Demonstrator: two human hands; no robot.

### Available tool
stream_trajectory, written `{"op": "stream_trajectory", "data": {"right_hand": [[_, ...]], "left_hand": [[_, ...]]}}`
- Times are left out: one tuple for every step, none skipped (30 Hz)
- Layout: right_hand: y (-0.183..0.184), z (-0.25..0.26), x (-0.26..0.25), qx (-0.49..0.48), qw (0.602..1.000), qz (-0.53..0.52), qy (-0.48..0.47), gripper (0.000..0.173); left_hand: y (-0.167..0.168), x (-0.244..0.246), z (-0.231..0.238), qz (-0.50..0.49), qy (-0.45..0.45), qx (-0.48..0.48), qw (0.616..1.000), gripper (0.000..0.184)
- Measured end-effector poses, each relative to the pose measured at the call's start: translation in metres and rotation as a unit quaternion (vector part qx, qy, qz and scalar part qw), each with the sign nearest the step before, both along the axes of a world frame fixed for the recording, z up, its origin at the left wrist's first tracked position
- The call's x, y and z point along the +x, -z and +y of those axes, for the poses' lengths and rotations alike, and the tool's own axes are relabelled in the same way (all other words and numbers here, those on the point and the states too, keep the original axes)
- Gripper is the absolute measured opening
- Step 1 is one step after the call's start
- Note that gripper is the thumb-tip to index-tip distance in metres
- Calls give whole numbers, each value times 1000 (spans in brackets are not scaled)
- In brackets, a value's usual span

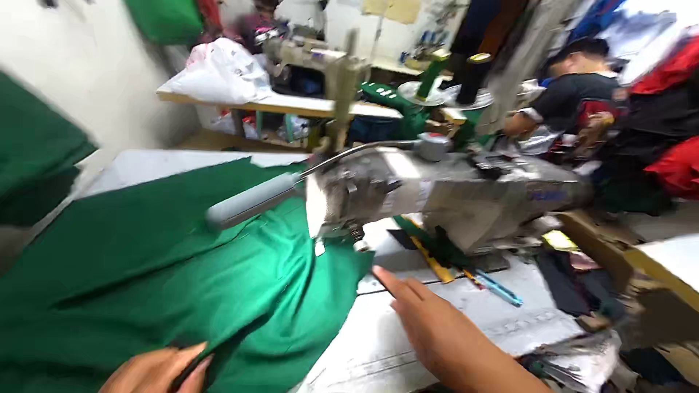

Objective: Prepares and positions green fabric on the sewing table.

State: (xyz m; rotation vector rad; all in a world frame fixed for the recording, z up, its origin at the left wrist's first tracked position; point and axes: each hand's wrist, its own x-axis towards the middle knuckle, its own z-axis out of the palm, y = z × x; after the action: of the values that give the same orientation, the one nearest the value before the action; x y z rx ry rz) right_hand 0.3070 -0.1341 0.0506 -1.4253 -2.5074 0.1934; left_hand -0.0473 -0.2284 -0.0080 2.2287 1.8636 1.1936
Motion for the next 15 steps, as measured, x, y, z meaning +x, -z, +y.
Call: {"op": "stream_trajectory", "data": {"right_hand": [[-11, -14, -7, -24, 999, 9, -43, 51], [-20, -29, -14, -45, 995, 18, -88, 49], [-28, -42, -24, -63, 989, 32, -126, 44], [-33, -51, -34, -80, 983, 58, -158, 38], [-37, -57, -45, -103, 974, 87, -182, 32], [-39, -59, -57, -136, 963, 117, -203, 29], [-39, -59, -68, -179, 948, 145, -221, 29], [-37, -57, -79, -233, 928, 174, -233, 29], [-31, -54, -89, -297, 902, 210, -234, 29], [-24, -51, -97, -361, 871, 246, -224, 30], [-18, -50, -104, -418, 841, 280, -199, 29], [-14, -49, -112, -468, 811, 308, -165, 26], [-12, -48, -118, -509, 788, 320, -133, 23], [-11, -46, -124, -537, 775, 318, -101, 20], [-11, -45, -129, -560, 765, 311, -70, 20]], "left_hand": [[2, 1, -1, 16, -9, 27, 999, 20], [5, 3, -3, 31, -22, 54, 998, 20], [9, 5, -4, 42, -35, 83, 995, 20], [12, 6, -4, 52, -42, 106, 992, 20], [13, 8, -4, 57, -44, 118, 990, 20], [13, 9, -5, 59, -43, 122, 990, 20], [12, 10, -7, 58, -42, 122, 990, 19], [12, 10, -8, 56, -40, 119, 991, 19], [13, 10, -10, 53, -37, 116, 991, 19], [14, 10, -11, 48, -35, 115, 992, 19], [15, 10, -12, 42, -35, 116, 992, 18], [16, 10, -12, 37, -36, 119, 992, 18], [17, 11, -11, 34, -38, 123, 991, 17], [18, 11, -11, 29, -40, 130, 990, 16], [19, 11, -12, 26, -42, 135, 990, 15]]}}
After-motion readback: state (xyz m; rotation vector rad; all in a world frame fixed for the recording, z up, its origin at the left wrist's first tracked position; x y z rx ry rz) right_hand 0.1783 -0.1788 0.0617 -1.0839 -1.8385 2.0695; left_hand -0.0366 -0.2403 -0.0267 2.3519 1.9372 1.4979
